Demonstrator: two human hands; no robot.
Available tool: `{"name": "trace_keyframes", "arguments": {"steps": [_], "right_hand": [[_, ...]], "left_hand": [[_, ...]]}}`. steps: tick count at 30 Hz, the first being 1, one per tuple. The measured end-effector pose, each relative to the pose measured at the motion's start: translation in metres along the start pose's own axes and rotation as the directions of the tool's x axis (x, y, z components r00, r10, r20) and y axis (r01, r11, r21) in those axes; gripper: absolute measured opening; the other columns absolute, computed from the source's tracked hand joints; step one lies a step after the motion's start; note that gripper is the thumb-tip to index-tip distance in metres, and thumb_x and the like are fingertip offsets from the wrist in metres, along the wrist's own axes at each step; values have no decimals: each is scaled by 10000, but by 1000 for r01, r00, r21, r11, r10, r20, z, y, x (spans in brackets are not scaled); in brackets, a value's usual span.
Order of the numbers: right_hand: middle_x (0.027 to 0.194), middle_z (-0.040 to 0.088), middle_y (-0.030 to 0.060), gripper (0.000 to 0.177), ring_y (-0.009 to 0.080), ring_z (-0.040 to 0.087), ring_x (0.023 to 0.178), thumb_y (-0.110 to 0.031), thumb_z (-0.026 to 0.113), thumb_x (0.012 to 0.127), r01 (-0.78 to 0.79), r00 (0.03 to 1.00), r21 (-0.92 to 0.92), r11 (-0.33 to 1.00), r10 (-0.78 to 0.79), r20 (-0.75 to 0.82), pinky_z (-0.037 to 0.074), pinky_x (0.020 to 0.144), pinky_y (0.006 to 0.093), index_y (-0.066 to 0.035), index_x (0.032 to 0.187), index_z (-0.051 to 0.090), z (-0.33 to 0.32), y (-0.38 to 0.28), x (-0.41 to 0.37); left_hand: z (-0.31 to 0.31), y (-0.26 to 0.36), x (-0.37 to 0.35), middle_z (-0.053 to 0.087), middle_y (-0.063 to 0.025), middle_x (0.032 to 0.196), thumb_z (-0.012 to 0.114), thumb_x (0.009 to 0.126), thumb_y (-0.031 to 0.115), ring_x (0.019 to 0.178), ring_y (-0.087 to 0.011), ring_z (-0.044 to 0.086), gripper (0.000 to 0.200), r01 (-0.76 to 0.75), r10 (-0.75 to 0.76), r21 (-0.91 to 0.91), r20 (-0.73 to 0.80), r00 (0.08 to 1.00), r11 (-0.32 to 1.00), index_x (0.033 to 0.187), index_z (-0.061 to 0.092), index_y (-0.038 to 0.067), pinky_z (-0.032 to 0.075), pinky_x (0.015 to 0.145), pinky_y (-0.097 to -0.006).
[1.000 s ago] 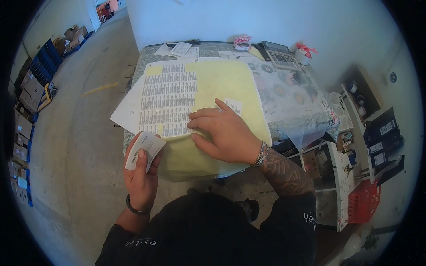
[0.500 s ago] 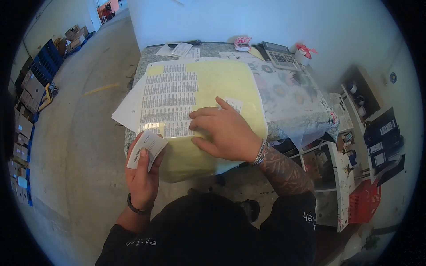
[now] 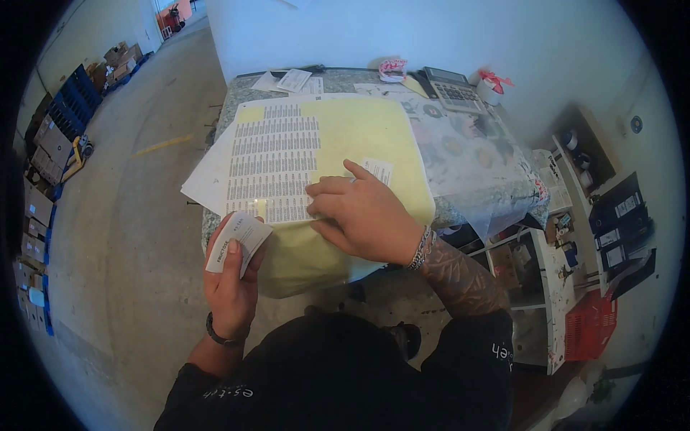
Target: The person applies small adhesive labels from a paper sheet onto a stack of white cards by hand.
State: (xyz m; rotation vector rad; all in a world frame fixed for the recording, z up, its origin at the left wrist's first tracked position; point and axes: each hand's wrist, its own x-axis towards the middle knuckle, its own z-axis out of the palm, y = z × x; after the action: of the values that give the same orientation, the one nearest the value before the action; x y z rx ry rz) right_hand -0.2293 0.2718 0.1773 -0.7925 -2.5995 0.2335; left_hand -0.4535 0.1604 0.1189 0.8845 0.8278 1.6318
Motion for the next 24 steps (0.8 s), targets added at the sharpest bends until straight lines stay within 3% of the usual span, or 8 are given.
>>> {"name": "trace_keyframes", "arguments": {"steps": [17, 23, 24], "right_hand": [[1194, 716, 87, 113, 305, 656, 1176, -156, 684, 916, -37, 999, -8, 999, 37, -3, 384, 1136, 573, -99, 1013, 692, 2, -1, 3], [1149, 717, 86, 121, 304, 673, 1096, -154, 662, 929, -41, 999, 25, 999, 42, -34, 371, 1142, 589, -88, 1030, 672, 4, 0, 5], [1111, 718, 101, 128, 313, 682, 1046, -146, 655, 930, -50, 997, 41, 998, 52, -58, 425, 1089, 554, -80, 1039, 671, 4, -1, 5]], "left_hand": [[0, 1, 1, 513, -183, 1420, 451, 1087, 185, 1325, -277, 532, 459, -2, 2, 10, 1, 1000, 1000, 1498, 365, 1, 486, 1112, -434], [1, 1, 2, 514, -181, 1420, 452, 1087, 187, 1321, -272, 534, 461, -7, 7, -1, 12, 1000, 1000, 1500, 363, 1, 489, 1104, -427], [2, 1, 2, 516, -193, 1410, 453, 1087, 178, 1313, -278, 536, 454, -11, 11, -14, 0, 1000, 1000, 1488, 371, -18, 481, 1105, -427]]}}
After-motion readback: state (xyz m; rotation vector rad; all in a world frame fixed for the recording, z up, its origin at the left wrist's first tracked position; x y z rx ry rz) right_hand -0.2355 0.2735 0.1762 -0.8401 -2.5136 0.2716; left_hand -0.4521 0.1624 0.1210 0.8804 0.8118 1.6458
